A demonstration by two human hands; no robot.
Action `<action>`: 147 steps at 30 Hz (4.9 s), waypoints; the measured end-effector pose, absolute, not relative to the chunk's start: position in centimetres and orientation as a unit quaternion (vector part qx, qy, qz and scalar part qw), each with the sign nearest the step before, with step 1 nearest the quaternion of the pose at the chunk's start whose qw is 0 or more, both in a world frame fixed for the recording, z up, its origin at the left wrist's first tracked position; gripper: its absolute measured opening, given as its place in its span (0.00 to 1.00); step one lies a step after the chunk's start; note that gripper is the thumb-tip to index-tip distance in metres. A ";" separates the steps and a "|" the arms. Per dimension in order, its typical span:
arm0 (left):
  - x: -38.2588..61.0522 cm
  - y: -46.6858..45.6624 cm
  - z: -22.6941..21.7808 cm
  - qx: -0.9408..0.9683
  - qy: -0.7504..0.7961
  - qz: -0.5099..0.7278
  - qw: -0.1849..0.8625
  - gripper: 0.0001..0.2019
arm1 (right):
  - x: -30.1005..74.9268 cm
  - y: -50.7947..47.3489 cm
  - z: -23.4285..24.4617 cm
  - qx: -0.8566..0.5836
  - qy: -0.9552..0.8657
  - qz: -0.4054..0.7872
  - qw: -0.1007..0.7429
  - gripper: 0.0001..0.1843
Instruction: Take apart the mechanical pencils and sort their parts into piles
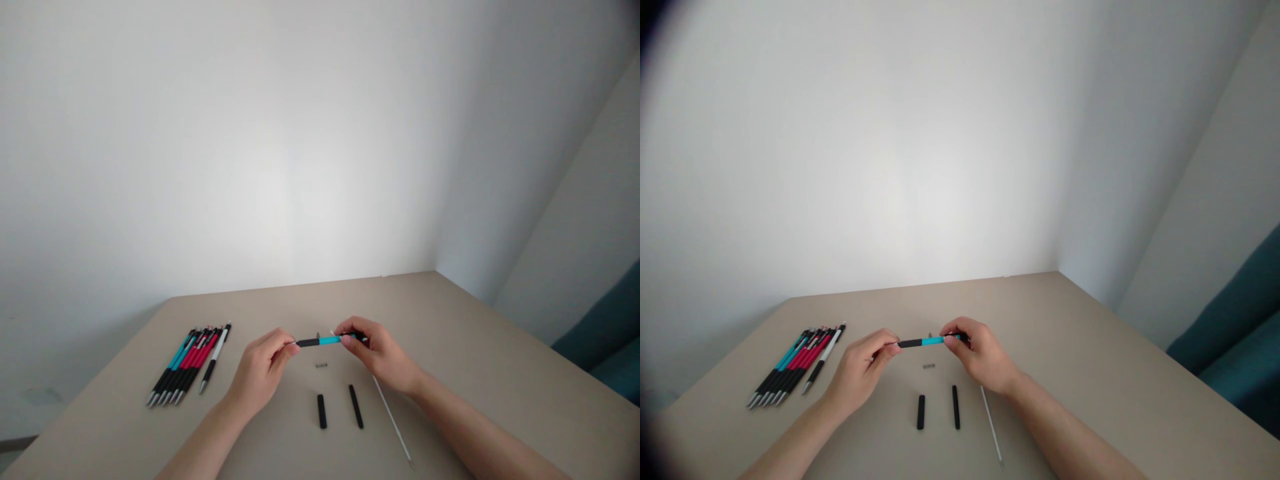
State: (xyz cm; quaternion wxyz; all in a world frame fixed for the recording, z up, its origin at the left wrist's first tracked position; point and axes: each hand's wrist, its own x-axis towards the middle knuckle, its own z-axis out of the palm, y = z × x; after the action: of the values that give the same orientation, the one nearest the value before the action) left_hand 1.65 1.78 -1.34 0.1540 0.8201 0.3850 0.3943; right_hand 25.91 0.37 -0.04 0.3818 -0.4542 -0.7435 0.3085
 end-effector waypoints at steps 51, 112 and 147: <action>1.8 3.3 -3.8 0.704 0.459 0.364 0.402 0.14 | 26.3 1.1 -0.9 -0.453 -0.660 0.402 0.445 0.22; 4.3 6.9 -3.9 0.822 0.491 0.243 0.153 0.08 | 26.6 1.7 -1.4 -0.457 -0.652 0.395 0.457 0.21; 3.7 6.9 -3.6 0.791 0.476 0.302 0.239 0.12 | 26.6 1.7 -1.3 -0.463 -0.666 0.383 0.441 0.21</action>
State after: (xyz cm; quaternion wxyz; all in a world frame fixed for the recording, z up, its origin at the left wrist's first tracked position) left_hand 3.66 6.92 -3.62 0.2390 0.7905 0.4759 0.3024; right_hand 26.62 1.69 -1.28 0.4413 -0.4630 -0.6663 0.3834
